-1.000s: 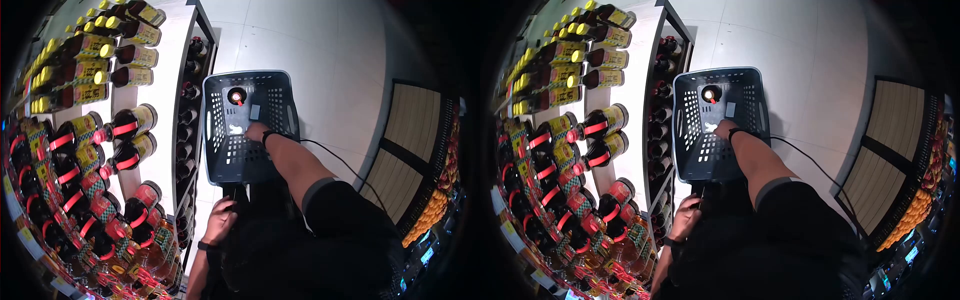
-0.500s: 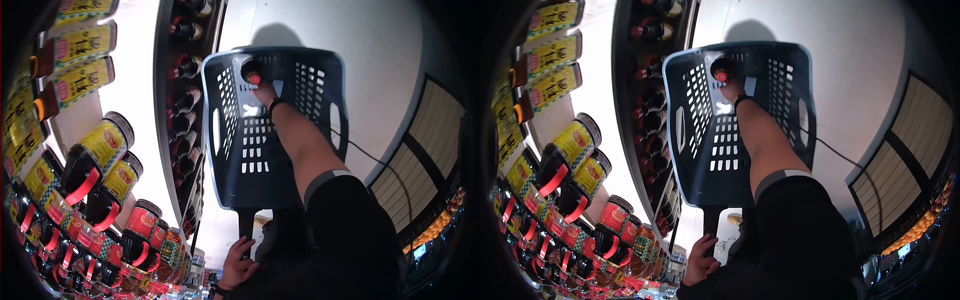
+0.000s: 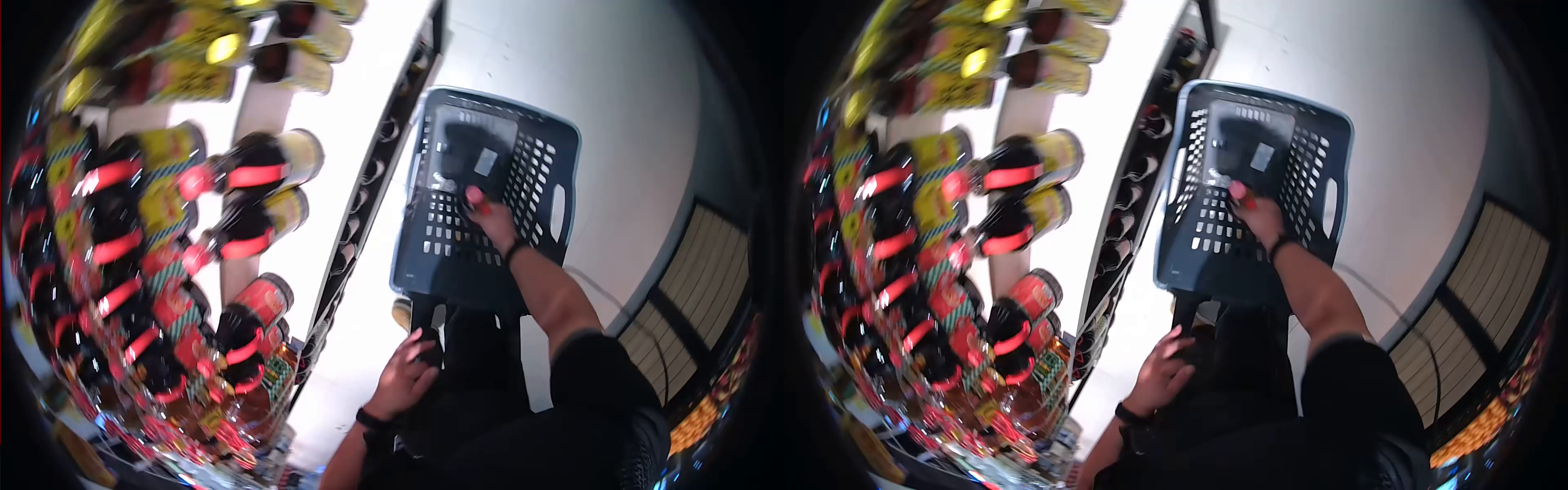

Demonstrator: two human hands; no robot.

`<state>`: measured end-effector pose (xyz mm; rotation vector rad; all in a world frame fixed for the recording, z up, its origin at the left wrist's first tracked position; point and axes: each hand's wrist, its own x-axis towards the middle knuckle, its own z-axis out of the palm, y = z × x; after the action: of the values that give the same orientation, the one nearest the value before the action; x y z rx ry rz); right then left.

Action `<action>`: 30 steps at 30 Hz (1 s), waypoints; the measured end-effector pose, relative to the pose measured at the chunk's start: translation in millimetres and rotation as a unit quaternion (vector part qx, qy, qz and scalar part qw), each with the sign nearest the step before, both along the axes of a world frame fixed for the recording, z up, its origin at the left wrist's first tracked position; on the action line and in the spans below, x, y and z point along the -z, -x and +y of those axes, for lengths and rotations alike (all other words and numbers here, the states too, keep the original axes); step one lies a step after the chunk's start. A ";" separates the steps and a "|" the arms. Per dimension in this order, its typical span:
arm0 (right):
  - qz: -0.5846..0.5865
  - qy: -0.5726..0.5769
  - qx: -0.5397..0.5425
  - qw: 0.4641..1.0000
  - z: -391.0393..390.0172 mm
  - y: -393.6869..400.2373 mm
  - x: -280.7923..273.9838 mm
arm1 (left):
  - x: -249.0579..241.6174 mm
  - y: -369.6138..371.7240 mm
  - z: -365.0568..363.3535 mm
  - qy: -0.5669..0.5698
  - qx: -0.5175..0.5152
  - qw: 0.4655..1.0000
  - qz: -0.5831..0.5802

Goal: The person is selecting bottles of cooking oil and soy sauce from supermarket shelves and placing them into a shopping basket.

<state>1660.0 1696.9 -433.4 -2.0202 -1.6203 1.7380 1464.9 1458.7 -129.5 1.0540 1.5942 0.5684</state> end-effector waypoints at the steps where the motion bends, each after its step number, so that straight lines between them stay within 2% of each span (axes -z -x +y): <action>1: 0.025 -0.021 0.007 0.999 -7.6 -7.9 -38.4 | 5.1 5.2 -1.1 -0.034 -0.004 0.999 -0.005; 3: 0.072 -0.016 0.046 0.996 -27.3 -23.4 -113.0 | 11.0 16.2 -18.5 -0.090 -0.001 0.996 0.007; 4: 0.060 -0.019 0.014 0.998 -30.5 -23.5 -167.2 | 11.6 21.5 -27.9 -0.113 0.019 0.993 0.017; 5: 0.119 -0.006 0.082 0.990 -41.7 -19.7 -211.0 | 8.9 29.9 -31.4 -0.137 0.046 0.989 0.024; 7: 0.174 0.031 0.113 0.978 -53.9 -21.6 -280.7 | -6.4 40.5 -29.8 -0.121 0.020 0.992 0.013; 9: 0.226 0.010 0.079 0.971 -69.4 -8.0 -354.6 | -20.7 58.3 -26.0 -0.142 0.046 0.989 -0.005; 13: 0.270 -0.031 0.013 0.962 -116.2 43.8 -448.9 | -42.4 89.7 -28.4 -0.205 0.151 0.966 -0.044; 14: 0.281 -0.035 0.004 0.959 -127.6 66.0 -462.2 | -34.1 94.5 -37.0 -0.250 0.134 0.958 -0.051; 15: 0.312 -0.032 0.000 0.950 -137.1 90.2 -473.7 | -42.2 98.3 -39.5 -0.253 0.122 0.958 -0.054; 18: 0.295 -0.075 -0.112 0.946 -158.6 153.5 -470.6 | -68.2 115.1 -42.3 -0.184 0.216 0.957 -0.051; 19: 0.276 -0.090 -0.154 0.945 -161.6 175.7 -463.8 | -67.9 118.8 -48.4 -0.214 0.240 0.946 -0.038; 21: 0.288 -0.089 -0.163 0.940 -168.3 218.5 -437.9 | -78.6 126.8 -72.5 -0.168 0.277 0.946 -0.013; 22: 0.308 -0.056 -0.139 0.940 -175.1 244.3 -444.9 | -82.5 129.2 -81.4 -0.146 0.295 0.944 0.007; 23: 0.316 -0.039 -0.135 0.938 -183.1 266.0 -456.0 | -78.9 133.1 -89.2 -0.148 0.294 0.944 0.008; 25: 0.321 -0.029 -0.166 0.932 -193.2 294.0 -436.1 | -68.6 143.1 -97.7 -0.201 0.271 0.941 -0.033; 28: 0.275 -0.052 -0.228 0.933 -194.6 331.6 -418.9 | -57.4 155.4 -103.3 -0.211 0.252 0.944 -0.022; 30: 0.282 -0.052 -0.205 0.936 -205.6 350.9 -396.9 | -57.5 162.2 -111.6 -0.209 0.231 0.950 -0.010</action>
<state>1309.2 1491.3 -36.5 -1.0256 -1.9326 2.0359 1302.7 1347.1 -72.0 1.6752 1.1692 0.6014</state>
